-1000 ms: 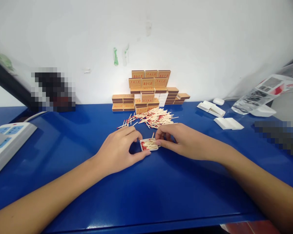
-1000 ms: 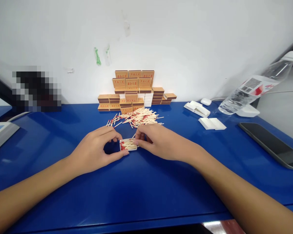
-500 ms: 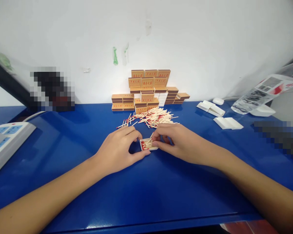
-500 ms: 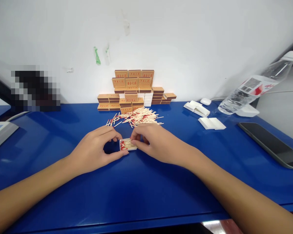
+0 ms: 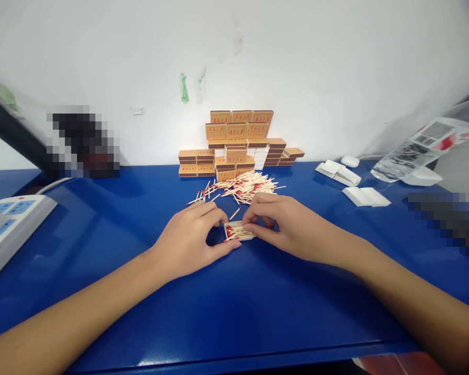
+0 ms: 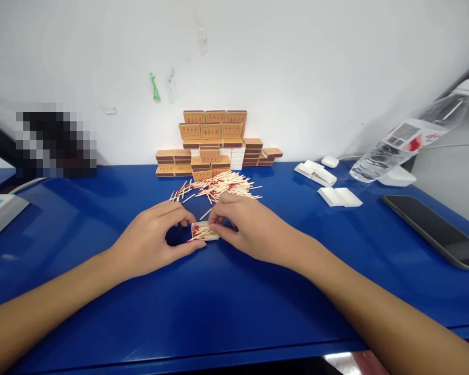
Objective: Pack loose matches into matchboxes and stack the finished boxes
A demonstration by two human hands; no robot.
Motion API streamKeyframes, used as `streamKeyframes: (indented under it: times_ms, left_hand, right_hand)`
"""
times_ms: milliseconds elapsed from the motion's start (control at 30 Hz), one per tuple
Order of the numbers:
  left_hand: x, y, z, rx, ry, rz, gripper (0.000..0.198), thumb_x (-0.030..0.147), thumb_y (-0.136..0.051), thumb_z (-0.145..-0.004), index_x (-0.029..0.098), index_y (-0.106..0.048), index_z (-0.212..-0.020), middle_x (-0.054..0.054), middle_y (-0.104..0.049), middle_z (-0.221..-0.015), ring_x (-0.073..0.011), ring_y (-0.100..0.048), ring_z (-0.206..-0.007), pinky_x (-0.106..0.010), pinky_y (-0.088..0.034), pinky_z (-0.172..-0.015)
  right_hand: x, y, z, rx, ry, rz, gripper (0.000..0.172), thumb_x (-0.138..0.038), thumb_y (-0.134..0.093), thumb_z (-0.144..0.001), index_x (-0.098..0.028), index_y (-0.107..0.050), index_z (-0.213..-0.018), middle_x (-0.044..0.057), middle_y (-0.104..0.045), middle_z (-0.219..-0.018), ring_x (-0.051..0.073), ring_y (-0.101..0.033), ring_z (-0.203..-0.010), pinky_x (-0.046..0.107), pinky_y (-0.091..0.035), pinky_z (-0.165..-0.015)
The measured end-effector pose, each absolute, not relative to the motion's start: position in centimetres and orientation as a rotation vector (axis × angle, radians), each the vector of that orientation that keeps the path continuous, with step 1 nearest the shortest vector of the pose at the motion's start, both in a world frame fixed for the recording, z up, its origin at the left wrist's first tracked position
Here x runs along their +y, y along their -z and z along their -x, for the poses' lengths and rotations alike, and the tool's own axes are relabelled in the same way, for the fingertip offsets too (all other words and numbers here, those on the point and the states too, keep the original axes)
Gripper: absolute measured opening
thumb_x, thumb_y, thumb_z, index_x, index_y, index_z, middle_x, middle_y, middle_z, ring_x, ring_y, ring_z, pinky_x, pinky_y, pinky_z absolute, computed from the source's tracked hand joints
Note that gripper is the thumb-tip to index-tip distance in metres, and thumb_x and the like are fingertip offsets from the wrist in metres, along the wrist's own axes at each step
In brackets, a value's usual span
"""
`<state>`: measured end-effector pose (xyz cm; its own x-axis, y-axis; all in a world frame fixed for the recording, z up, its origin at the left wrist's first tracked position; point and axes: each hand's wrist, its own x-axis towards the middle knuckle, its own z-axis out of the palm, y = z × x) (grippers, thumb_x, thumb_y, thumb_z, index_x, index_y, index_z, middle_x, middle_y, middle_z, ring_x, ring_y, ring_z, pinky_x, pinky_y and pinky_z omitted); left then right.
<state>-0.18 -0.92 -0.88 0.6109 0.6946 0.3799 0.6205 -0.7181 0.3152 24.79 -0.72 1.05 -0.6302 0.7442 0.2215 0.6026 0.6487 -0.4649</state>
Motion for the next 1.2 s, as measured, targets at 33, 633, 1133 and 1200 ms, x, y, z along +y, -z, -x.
streamKeyframes:
  times_ms: [33,633,1133,1200]
  left_hand:
    - [-0.9,0.9,0.2,1.096,-0.731,-2.683,0.030,0.045,-0.080,-0.090,0.019,-0.067,-0.099,-0.002,-0.070,-0.093,-0.0216,-0.066,-0.086,-0.035,-0.050,-0.075]
    - [-1.0,0.9,0.1,0.990,-0.682,-2.706,0.033,0.048,-0.078,-0.092,0.018,-0.066,-0.099,-0.004,-0.068,-0.095,-0.0227,-0.066,-0.088,-0.037,-0.053,-0.079]
    - [-1.3,-0.1,0.1,0.924,-0.717,-2.708,0.011,0.025,-0.062,-0.095,0.018,-0.069,-0.098,-0.006,-0.066,-0.097,-0.0219,-0.062,-0.088,-0.039,-0.053,-0.081]
    - [-1.2,0.0,0.2,0.904,-0.705,-2.714,0.010,0.023,-0.060,-0.095,0.018,-0.069,-0.099,-0.006,-0.066,-0.098,-0.0220,-0.062,-0.089,-0.040,-0.053,-0.082]
  right_hand:
    - [-0.7,-1.0,-24.8,-2.466,-0.502,1.058,0.010,-0.019,-0.065,-0.101,-0.020,-0.075,-0.100,0.003,-0.065,-0.094,0.015,-0.058,-0.078,0.029,-0.042,-0.069]
    - [-0.7,-1.0,-24.9,-2.533,-0.590,1.042,0.011,-0.024,-0.065,-0.103,-0.019,-0.069,-0.094,0.003,-0.064,-0.097,0.014,-0.059,-0.079,0.029,-0.043,-0.069]
    - [-1.2,-3.4,-26.8,-2.612,-0.653,1.232,0.021,-0.041,-0.069,-0.096,-0.022,-0.067,-0.088,0.001,-0.068,-0.082,0.016,-0.058,-0.070,0.030,-0.041,-0.063]
    - [-1.4,-3.4,-26.9,-2.610,-0.713,1.237,0.020,-0.041,-0.070,-0.095,-0.023,-0.068,-0.087,0.001,-0.069,-0.080,0.015,-0.058,-0.067,0.030,-0.040,-0.060]
